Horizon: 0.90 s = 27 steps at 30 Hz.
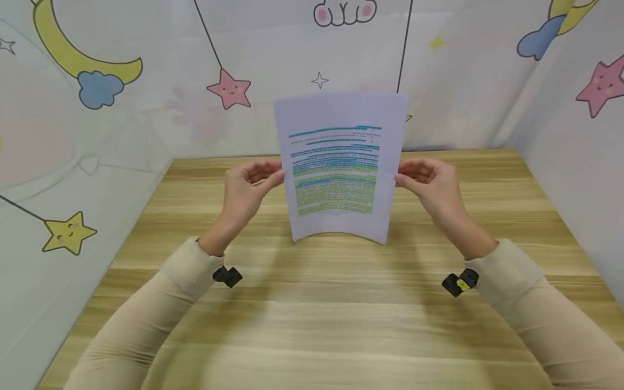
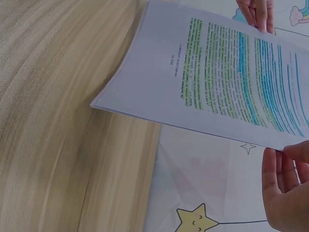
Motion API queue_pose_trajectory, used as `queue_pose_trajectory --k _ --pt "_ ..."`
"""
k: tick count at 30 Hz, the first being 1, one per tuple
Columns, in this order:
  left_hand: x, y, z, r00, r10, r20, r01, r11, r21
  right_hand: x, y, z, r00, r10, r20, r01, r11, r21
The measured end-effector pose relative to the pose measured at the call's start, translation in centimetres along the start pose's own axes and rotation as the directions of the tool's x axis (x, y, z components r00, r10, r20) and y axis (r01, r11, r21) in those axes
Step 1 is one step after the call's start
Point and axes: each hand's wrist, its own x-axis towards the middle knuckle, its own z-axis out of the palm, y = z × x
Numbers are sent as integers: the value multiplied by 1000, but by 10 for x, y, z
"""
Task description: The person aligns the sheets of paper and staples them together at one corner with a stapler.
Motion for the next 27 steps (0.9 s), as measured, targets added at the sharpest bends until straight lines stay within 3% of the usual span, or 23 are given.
queue_pose_trajectory --k 8,16,27 --pt "0 -5 1 999 52 17 -51 999 -16 1 5 -1 998 -62 0 62 997 34" --pt "-1 -12 0 999 43 33 -41 998 -57 1 9 -2 998 -65 21 62 993 99" --pt "-1 -20 -1 998 33 53 -30 998 -55 3 9 0 998 -45 31 44 998 45"
